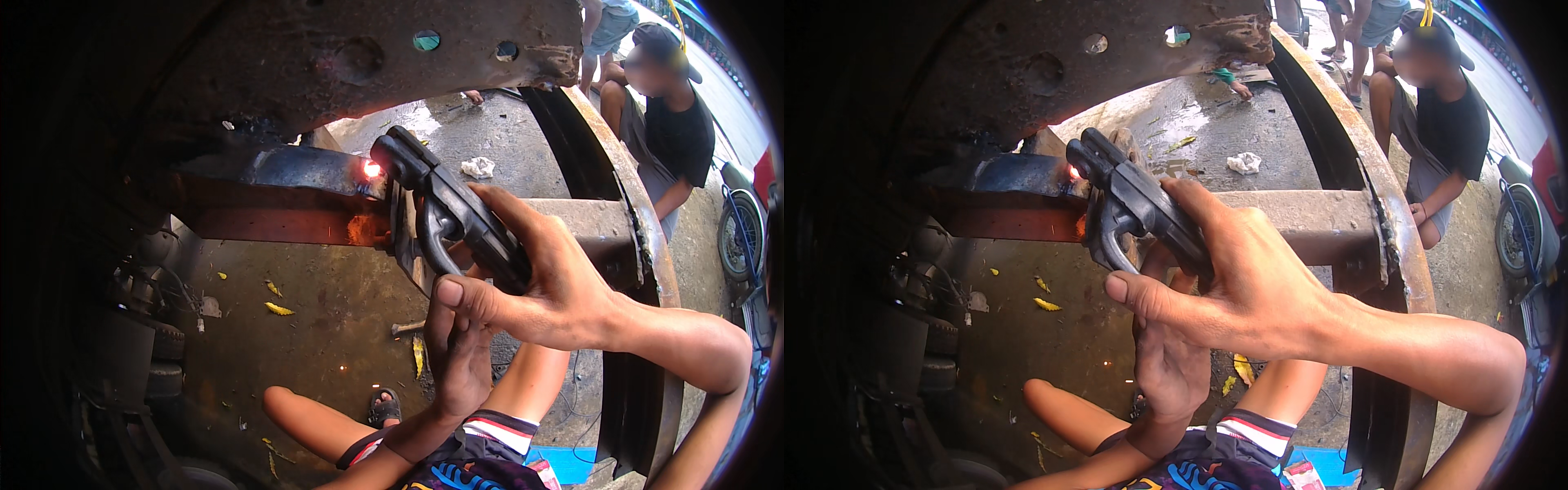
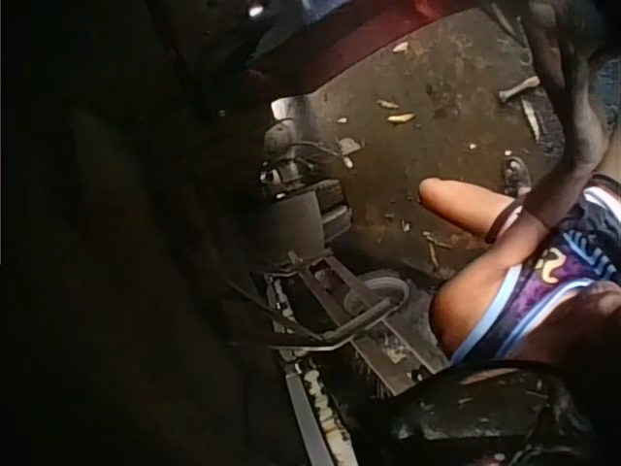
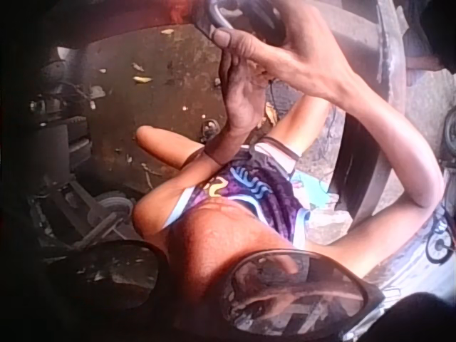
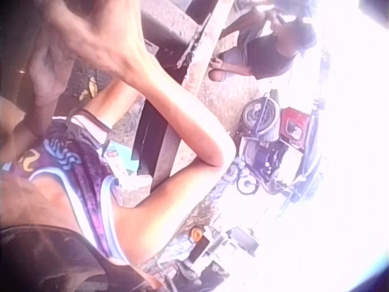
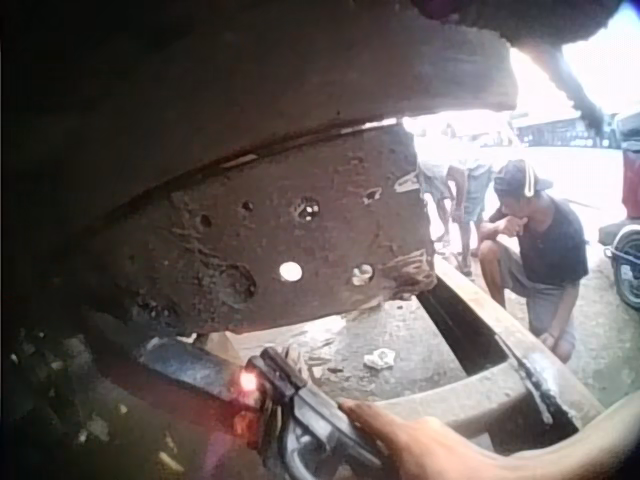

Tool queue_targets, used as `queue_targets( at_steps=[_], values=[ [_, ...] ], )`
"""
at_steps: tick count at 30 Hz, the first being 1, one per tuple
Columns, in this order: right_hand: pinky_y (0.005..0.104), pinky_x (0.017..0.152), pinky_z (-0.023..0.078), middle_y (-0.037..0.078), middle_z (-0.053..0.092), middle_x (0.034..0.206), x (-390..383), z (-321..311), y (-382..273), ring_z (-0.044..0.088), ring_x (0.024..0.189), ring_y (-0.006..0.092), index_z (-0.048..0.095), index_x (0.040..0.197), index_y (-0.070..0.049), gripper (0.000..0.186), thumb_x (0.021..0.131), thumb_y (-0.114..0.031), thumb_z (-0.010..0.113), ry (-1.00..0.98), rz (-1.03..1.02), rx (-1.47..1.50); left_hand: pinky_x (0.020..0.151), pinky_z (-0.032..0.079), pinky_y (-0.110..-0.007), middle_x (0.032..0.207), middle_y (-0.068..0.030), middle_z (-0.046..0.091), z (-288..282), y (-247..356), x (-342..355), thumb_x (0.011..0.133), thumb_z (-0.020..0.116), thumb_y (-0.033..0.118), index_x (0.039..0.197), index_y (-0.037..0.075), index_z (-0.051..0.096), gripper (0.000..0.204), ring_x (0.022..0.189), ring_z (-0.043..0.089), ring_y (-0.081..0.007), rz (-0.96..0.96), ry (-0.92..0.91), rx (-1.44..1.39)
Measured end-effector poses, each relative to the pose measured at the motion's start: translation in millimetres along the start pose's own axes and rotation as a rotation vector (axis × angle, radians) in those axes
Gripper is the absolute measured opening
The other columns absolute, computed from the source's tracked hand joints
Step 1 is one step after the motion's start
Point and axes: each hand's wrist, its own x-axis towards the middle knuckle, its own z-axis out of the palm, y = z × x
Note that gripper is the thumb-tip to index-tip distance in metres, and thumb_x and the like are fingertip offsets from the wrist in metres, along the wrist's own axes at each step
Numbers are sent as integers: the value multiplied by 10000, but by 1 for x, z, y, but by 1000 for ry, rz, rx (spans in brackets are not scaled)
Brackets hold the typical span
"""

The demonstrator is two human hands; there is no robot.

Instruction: The person welds a metal frame using a welding torch, then uses a hammer to chip away slag from the weld. The person repeats the welding process on different sections of the frame.

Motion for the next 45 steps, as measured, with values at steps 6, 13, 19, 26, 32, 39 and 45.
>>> queue_targets(
  at_steps=[6, 13, 19, 26, 32, 39, 45],
  values=[
    [248, 655, 489, 83, 641, 881, 0, 0, 1, 597, 762, 98, 460, 1327, 97, 763, 837, -389, 785, -1, -14, -13, 1207, 194, -471, 1603, -106, 218, -2, -2, -2, 991, 505, 408, 1556, 78, 160, 740, 1480, 235, -264, 12, 8, -8],
    [269, 682, 514, 116, 641, 901, 2, 1, 0, 621, 792, 130, 467, 1305, 113, 784, 823, -413, 791, 7, -25, -28, 1198, 222, -476, 1581, -132, 262, -1, 2, -2, 997, 492, 433, 1552, 62, 169, 742, 1472, 254, -277, -14, 21, 14],
    [301, 729, 520, 133, 640, 914, 3, 1, -5, 629, 835, 162, 482, 1290, 115, 744, 834, -393, 777, -4, 13, 0, 1185, 250, -455, 1549, -143, 313, -2, 2, -3, 1014, 470, 404, 1540, 44, 200, 693, 1448, 298, -270, 13, 3, -3],
    [311, 769, 531, 148, 631, 1002, -7, 10, -9, 643, 914, 172, 408, 1345, 53, 697, 867, -307, 767, 140, 103, 184, 1158, 299, -454, 1559, -178, 298, -3, 5, 3, 990, 495, 403, 1540, 22, 185, 737, 1441, 324, -289, -50, -53, 25],
    [291, 763, 534, 130, 648, 966, -9, 10, -2, 639, 890, 143, 349, 1371, 53, 777, 855, -336, 781, 122, 51, 127, 1064, 431, -409, 1482, -186, 384, 3, 3, 1, 1003, 525, 370, 1486, -35, 238, 693, 1342, 451, -249, 11, -12, -25],
    [292, 751, 523, 106, 635, 930, -10, 6, 3, 625, 859, 135, 419, 1270, 53, 709, 834, -354, 802, 48, -21, -28, 1205, 195, -459, 1594, -124, 222, 5, 1, -6, 971, 525, 431, 1552, 49, 137, 796, 1473, 244, -261, -10, 30, 31],
    [298, 724, 512, 104, 625, 896, -10, 5, 3, 618, 829, 138, 448, 1219, 49, 679, 826, -372, 807, 32, -7, 1, 1203, 198, -470, 1598, -110, 217, -1, -5, -10, 972, 524, 447, 1557, 71, 133, 798, 1475, 239, -261, 4, 12, 27]
  ],
)
